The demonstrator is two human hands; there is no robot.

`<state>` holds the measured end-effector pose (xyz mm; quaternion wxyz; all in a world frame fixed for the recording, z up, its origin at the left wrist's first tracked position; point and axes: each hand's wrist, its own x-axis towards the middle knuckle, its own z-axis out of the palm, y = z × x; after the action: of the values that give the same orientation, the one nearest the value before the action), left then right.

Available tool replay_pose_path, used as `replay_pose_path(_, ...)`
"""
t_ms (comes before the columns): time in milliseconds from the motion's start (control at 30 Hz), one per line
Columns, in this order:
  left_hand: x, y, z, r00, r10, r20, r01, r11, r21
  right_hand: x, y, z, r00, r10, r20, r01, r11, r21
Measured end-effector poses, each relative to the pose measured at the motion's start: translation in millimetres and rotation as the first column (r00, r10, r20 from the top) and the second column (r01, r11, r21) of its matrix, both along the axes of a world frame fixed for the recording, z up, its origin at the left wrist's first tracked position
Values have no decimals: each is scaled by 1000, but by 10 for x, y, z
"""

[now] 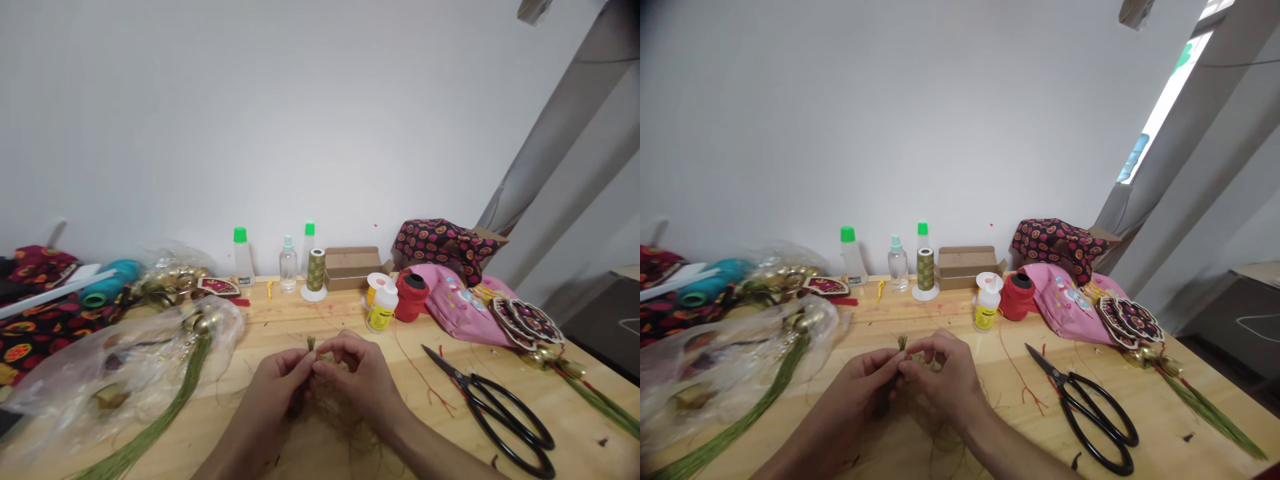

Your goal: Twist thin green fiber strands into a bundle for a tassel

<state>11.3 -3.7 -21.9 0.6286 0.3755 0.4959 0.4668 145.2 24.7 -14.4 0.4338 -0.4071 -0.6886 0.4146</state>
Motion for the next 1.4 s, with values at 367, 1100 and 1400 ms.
replay_pose_path(367,-17,-1,-32,996,-33,-82,37,998,45,7,-15,8,999,27,22,-29,997,73)
replay_pose_path(1100,17,-35,117,981,56,185,-41,996,-84,50,41,16,984,-20,-177,-12,984,-178)
replay_pose_path(1400,21,-26,48,993,-42,107,41,999,13,11,-14,98,986,7,-167,-26,993,-113)
